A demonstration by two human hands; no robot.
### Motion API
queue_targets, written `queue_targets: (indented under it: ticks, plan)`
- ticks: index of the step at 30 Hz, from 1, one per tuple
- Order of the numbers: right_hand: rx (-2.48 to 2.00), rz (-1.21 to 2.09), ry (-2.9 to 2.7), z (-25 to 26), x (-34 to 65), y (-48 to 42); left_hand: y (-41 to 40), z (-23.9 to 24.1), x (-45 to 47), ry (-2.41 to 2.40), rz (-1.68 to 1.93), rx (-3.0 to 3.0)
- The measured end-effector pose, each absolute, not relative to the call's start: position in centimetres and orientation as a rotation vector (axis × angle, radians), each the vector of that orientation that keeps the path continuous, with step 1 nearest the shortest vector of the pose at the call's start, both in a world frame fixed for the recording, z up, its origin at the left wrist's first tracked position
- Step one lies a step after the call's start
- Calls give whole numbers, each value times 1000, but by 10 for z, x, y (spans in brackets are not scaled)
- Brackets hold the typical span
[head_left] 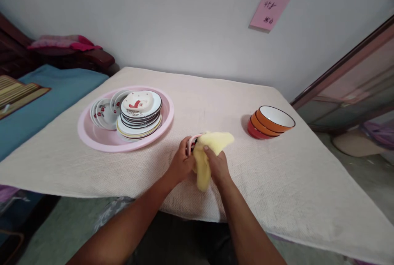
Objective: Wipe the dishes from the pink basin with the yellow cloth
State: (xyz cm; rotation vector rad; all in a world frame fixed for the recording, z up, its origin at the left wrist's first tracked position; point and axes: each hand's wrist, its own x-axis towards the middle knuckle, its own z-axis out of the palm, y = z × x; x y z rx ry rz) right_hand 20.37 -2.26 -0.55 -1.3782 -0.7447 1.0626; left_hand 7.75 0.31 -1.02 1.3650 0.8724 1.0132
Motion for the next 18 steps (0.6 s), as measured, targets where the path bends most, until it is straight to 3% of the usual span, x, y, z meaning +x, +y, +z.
queue_targets:
  ticks: [9, 18]
  plan:
    - [-1347, 1051, -1100, -13, 184, -22, 3, -12, 65, 756, 951, 1332]
    - [-1275, 686, -1749, -15, 183, -21, 2, -11, 70, 793, 1201, 1044]
